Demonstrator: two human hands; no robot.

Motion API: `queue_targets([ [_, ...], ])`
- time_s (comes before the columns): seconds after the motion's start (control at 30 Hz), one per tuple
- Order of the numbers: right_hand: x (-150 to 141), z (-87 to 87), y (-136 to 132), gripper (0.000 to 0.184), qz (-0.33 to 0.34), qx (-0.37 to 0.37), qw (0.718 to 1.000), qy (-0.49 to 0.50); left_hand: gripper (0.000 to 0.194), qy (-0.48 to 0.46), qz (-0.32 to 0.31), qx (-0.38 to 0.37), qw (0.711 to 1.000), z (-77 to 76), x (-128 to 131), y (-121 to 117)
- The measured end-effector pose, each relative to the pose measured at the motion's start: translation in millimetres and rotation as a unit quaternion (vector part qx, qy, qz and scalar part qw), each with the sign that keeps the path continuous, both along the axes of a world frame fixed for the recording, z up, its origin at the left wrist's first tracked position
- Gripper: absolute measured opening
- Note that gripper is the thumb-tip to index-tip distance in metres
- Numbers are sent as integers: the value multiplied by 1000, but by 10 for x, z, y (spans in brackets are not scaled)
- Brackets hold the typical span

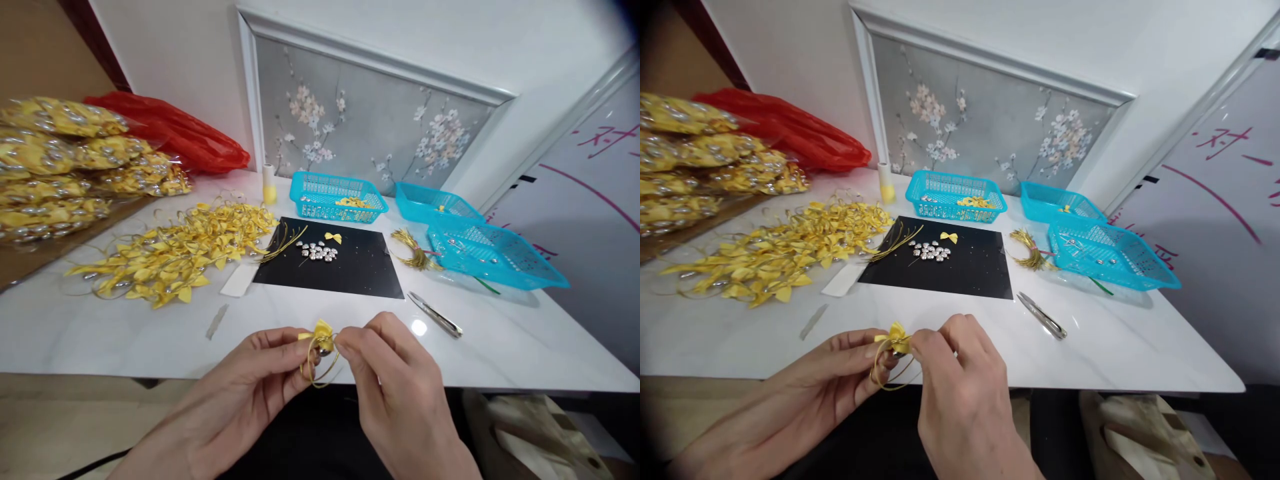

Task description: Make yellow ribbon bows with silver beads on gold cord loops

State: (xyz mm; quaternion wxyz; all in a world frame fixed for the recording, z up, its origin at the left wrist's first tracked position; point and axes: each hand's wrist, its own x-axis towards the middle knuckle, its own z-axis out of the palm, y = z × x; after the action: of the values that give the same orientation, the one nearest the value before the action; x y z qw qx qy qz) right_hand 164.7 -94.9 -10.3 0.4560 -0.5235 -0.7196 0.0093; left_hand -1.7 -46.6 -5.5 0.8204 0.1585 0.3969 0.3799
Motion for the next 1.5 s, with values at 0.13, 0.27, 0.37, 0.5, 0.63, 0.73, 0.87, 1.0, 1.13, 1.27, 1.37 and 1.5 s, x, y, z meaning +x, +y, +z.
queue_targets([
  [0.13, 1, 11, -3, 23, 0, 17, 1000, -19, 14, -5, -11, 9, 1000, -2, -6, 3],
  [0.27, 31, 31, 4, 25, 15, 27, 999, -37, 12, -7, -19, 8, 1000, 2, -25, -1],
  [0.37, 58, 48, 12, 25, 29, 11, 999, -37, 11, 2, -27, 2, 1000, 2, -39, -4],
  [0.5, 66, 53, 12, 26, 36, -3, 999, -35, 12, 1, -41, 8, 999, 5, -40, -7],
  [0.63, 53, 40, 7, 24, 40, -6, 999, -25, 15, -4, -54, 20, 998, 8, -28, -5],
  [0.73, 57, 33, 8, 24, 42, -11, 999, -21, 17, 1, -51, 19, 999, 10, -26, -9],
  [0.87, 86, 32, 10, 27, 47, -12, 998, -30, 18, 4, -55, 15, 998, 12, -35, -21],
  [1.0, 117, 49, 14, 31, 49, -6, 998, -42, 17, 9, -47, 14, 999, 16, -32, -7],
  [1.13, 148, 84, 29, 32, 58, -1, 997, -56, 19, -1, -52, 8, 999, 23, -23, 6],
  [1.27, 188, 125, 42, 33, 74, -10, 995, -73, 20, -5, -71, 10, 997, 26, -25, 7],
  [1.37, 209, 151, 39, 35, 83, -10, 993, -83, 18, 5, -81, 15, 997, 19, -30, 5],
  [1.5, 220, 175, 31, 35, 89, -17, 992, -93, 20, 25, -79, 11, 996, 13, -36, -2],
])
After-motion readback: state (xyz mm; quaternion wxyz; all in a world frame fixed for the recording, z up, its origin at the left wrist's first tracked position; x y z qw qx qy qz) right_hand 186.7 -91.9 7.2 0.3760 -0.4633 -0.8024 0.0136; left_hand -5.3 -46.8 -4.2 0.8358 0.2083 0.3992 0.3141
